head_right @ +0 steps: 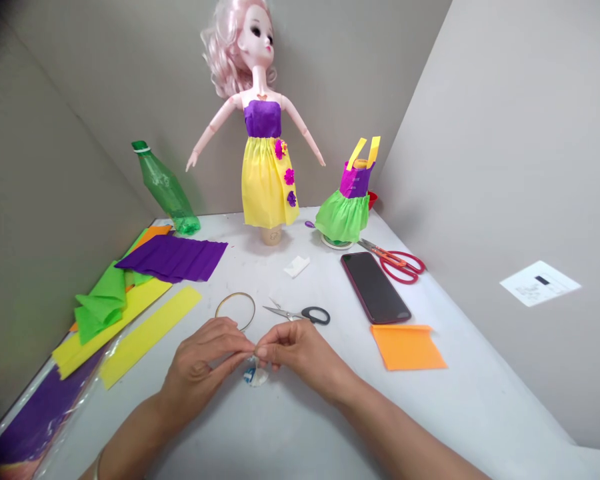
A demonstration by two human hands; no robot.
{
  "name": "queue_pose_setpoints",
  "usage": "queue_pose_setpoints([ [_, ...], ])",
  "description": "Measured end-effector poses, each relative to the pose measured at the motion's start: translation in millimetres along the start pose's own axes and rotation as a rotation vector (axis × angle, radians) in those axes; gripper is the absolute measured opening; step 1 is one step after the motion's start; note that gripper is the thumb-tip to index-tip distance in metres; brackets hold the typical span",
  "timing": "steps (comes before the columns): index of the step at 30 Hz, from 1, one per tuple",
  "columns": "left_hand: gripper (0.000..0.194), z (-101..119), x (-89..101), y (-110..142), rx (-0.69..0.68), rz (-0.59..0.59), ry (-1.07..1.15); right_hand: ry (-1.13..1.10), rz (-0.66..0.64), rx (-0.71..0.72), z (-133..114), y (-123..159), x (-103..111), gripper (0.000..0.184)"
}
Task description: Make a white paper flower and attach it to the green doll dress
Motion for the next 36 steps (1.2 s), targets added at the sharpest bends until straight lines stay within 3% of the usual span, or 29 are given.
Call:
queue_pose_setpoints([
  [5, 0.011, 3.0, -2.4, 0.8, 0.06, -0.021, 0.043, -0.007, -0.029, 0.007, -1.2, 1.3, -1.7, 0.028],
  [9, 0.009, -3.2, -1.5, 3.1, 0.229, 0.009, 0.113, -0.017, -0.029, 0.03, -2.2, 0.5, -0.6, 0.026],
  [15, 0.013, -21.1, 20.2, -0.7, 0.403, 0.198, 0.05, -0.016, 0.09, 0.05, -2.9, -3.9, 13.6, 0.025],
  [21, 0.025, -38.5, 34.6, 1.5, 0.652, 0.216, -0.109, 0.045, 0.135, 0.059, -5.6, -5.7, 16.8, 0.021],
  [23, 0.026, -39.0, 34.3, 0.0, 0.577, 0.193, -0.187, 0.079, 0.149, 0.071, -6.3, -6.2, 16.7, 0.02],
  [26, 0.011, -37.2, 26.7, -1.6, 0.364, 0.118, -0.225, 0.127, 0.166, 0.087, -6.7, -6.8, 16.8, 0.018],
  [27, 0.019, -38.4, 22.9, -0.4, 0.326, 0.075, -0.229, 0.145, 0.171, 0.093, -6.7, -6.7, 16.9, 0.018],
  [29, 0.028, -43.8, 15.1, 3.7, 0.307, -0.027, -0.264, 0.186, 0.184, 0.108, -7.0, -6.2, 17.1, 0.017],
  [32, 0.022, -50.4, 6.9, 8.9, 0.282, -0.149, -0.32, 0.277, 0.227, 0.15, -8.3, -4.9, 18.2, 0.015],
  [36, 0.017, -49.8, 6.4, 8.4, 0.295, -0.128, -0.288, 0.435, 0.284, 0.24, -8.4, -3.3, 18.5, 0.014],
])
Point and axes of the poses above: each hand's wrist, its own y-axis away from the middle knuckle, its own x-axis out of the back of the hand, z = x × y, the point moved 5 cm from there along -y, towards the middle knuckle, and after that the axes turned 9 degrees about z, right-handed, at the moved point
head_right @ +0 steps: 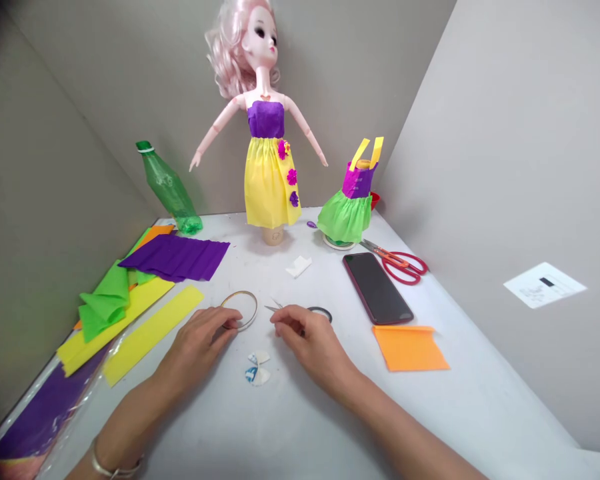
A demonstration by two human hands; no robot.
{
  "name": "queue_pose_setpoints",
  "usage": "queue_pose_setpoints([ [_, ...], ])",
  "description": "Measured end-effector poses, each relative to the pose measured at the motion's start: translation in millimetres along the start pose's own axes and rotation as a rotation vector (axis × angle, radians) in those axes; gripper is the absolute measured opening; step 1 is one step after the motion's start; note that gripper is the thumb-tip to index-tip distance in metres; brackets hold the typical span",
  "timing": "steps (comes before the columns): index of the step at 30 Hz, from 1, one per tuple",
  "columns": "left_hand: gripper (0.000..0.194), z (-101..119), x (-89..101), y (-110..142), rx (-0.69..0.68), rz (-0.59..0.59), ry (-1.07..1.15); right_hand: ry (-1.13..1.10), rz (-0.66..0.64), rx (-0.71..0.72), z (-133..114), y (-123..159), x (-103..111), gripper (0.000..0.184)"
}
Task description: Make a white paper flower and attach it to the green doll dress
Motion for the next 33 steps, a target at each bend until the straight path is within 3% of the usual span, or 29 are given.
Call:
queue_pose_setpoints([
  [11, 0.025, 20.2, -3.7, 5.0, 0.304, 0.079, 0.474, 0.283, -0.021, 0.453, -10.0, 16.4, -15.4, 0.039],
  [20, 0.019, 21.9, -1.8, 2.9, 0.295, 0.089, 0.553, 0.345, -0.049, 0.599, -21.3, 22.0, -17.6, 0.035],
  [27, 0.013, 16.6, 0.5, 3.0, 0.379, 0.096, 0.629, 0.407, 0.093, 0.55, -20.3, 14.1, 2.9, 0.031],
  [30, 0.013, 13.0, 3.0, 1.6, 0.435, 0.115, 0.677, 0.698, 0.137, 0.489, -16.3, 6.5, 15.0, 0.029],
  [33, 0.013, 10.3, 6.0, 0.5, 0.476, 0.134, 0.708, 0.954, 0.056, 0.435, -9.5, 1.7, 19.0, 0.028],
])
Point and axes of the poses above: each hand's wrist, its own y-axis away from the middle knuckle, its own x-axis out of the back of the hand, z = x × y, the point moved 5 cm from there along -y, towards the middle knuckle, and after that the axes turned 9 degrees about z, right-handed, at the moved point
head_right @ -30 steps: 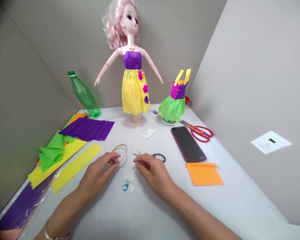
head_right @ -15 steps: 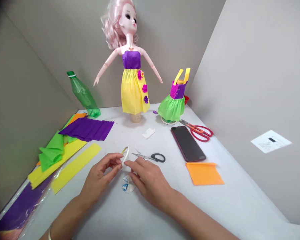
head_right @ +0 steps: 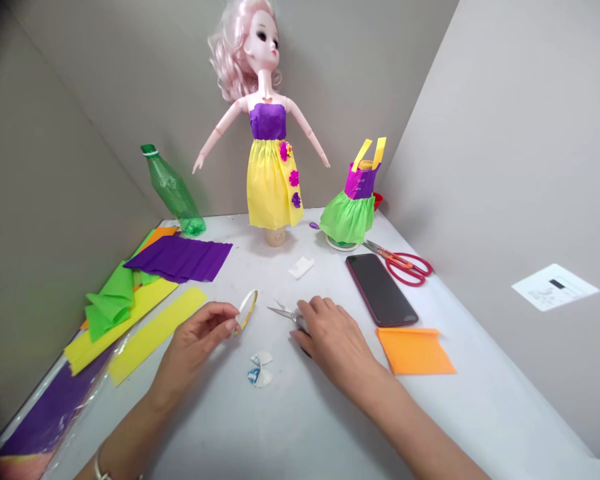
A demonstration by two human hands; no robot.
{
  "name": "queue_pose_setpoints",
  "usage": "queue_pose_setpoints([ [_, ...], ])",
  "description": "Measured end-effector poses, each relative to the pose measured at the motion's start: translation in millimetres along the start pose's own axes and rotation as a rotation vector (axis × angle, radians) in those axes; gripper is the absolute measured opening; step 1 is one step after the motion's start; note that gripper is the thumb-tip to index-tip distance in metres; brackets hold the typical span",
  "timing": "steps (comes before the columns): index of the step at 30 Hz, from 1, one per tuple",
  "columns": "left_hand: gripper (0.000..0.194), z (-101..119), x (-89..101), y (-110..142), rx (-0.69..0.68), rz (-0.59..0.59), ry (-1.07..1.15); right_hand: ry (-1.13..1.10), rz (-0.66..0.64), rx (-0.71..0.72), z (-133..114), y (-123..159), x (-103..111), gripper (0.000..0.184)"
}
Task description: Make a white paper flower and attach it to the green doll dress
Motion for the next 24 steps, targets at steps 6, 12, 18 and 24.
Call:
queue_pose_setpoints([
  [6, 0.013, -5.9, 5.3, -2.3, 0.066, 0.027, 0.093, 0.046, -0.06, -0.008, 7.5, 3.0, 2.5, 0.024],
  [12, 0.022, -10.2, 7.8, -4.8, 0.143, 0.038, 0.194, -0.005, -0.144, 0.018, 11.0, 5.3, 3.1, 0.021],
  [18, 0.02, -3.1, 13.9, -6.1, 0.082, 0.133, 0.179, -0.107, -0.078, -0.022, 11.8, 1.7, 2.7, 0.034],
  [24, 0.018, 0.1, 14.5, -7.4, 0.032, 0.125, 0.162, -0.418, 0.091, 0.007, -1.4, -3.5, 20.8, 0.037],
])
Point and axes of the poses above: each hand's wrist, its own y-axis away from the middle knuckle, its own x-axis out of the back of the hand, z = x × y, the point moved 5 cm from there along -y, towards the middle knuckle, and after that the axes turned 9 degrees about z, right-handed, at the moved point
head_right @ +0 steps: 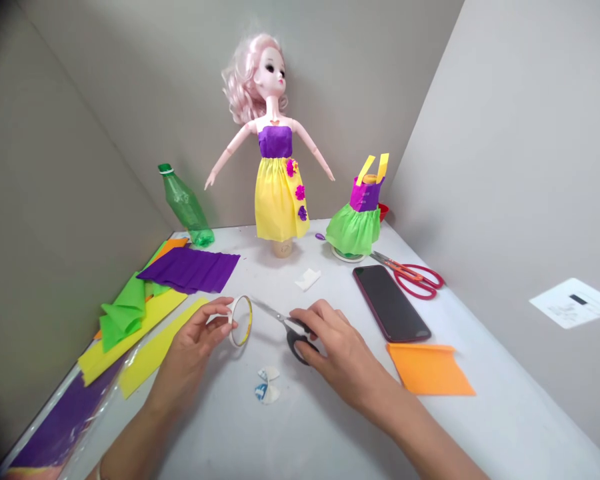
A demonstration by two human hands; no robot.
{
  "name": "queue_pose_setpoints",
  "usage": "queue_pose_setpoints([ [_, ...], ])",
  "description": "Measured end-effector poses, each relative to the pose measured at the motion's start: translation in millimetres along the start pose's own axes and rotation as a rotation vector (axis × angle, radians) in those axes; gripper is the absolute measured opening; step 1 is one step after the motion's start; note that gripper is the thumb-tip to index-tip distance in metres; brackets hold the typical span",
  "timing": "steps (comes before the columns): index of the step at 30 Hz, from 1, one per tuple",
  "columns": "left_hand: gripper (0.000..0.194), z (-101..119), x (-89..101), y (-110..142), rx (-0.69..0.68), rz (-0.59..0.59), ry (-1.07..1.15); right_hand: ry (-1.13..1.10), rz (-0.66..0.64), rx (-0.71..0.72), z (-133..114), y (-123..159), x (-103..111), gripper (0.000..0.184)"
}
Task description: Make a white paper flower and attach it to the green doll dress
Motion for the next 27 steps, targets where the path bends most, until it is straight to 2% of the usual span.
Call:
queue_pose_setpoints([
  [8, 0.019, 0.3, -3.3, 1.4, -0.03, -0.053, 0.01, -0.033, -0.047, 0.065, -15.6, 1.7, -3.5, 0.043],
  [16, 0.019, 0.2, -5.3, 1.9, -0.05, -0.136, 0.027, -0.012, -0.062, 0.119, -17.2, 2.0, -5.2, 0.044],
  [22, 0.036, -3.0, -5.9, 2.1, -0.008, -0.156, 0.004, 0.081, 0.028, 0.225, -20.8, 0.4, -0.1, 0.04],
  [27, 0.047, -5.6, -7.3, 5.6, 0.03, -0.185, -0.095, 0.136, 0.012, 0.281, -24.6, -0.5, -0.6, 0.038],
])
Point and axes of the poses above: each hand's wrist, its own y-axis away from the middle knuckle, its own x-axis out of the back of the hand, z = x × y, the point moved 5 cm from there along -y, towards the middle knuckle, and after that the axes turned 9 degrees about z, right-handed, at the moved point
